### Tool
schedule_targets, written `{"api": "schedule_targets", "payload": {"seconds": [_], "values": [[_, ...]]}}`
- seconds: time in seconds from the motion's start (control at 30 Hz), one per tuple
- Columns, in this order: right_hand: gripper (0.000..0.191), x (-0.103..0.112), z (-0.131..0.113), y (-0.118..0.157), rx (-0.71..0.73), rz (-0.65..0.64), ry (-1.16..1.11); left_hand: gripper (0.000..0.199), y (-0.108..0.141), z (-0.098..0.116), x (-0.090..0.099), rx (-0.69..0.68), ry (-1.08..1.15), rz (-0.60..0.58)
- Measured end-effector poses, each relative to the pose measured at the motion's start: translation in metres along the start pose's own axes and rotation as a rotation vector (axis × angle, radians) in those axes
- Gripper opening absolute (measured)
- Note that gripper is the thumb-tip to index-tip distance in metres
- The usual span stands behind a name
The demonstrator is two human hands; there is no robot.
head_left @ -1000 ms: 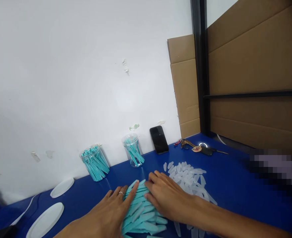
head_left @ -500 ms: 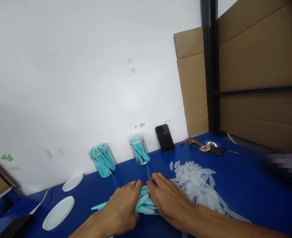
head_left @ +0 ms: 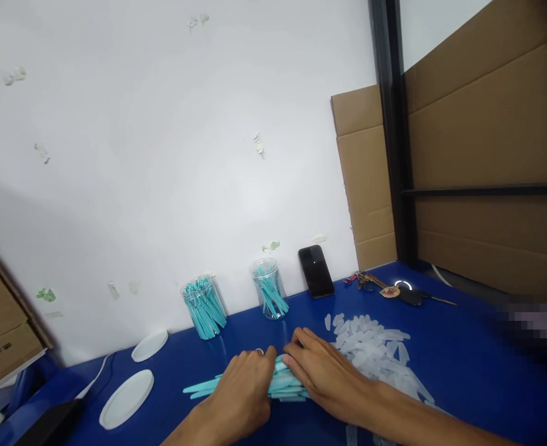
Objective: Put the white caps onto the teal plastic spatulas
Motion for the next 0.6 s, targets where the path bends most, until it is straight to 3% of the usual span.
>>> {"api": "schedule_targets", "payload": {"seconds": [0.3, 0.47, 0.6], "values": [[0.037, 0.043, 0.019, -0.013, -0.078, 0.283, -0.164, 0.008, 0.002, -0.042, 0.010, 0.144, 0.299, 0.181], [0.039, 0.053, 0.030, -0.013, -0.121, 0.444, -0.325, 0.016, 0.003, -0.055, 0.017, 0.149, 0.587, 0.302], [0.044, 0.053, 0.037, -0.013, -0.245, 0.510, -0.468, 0.015, -0.008, -0.068, 0.025, 0.157, 0.834, 0.387]]}}
Point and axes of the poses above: each hand's wrist, its own y-axis away from the middle knuckle, its own x-axis out of the back of the hand, z = x × y, the point moved 4 cm from there along -y, towards the middle knuckle, and after that the axes turned 5 degrees about x, right-handed, at the moved point
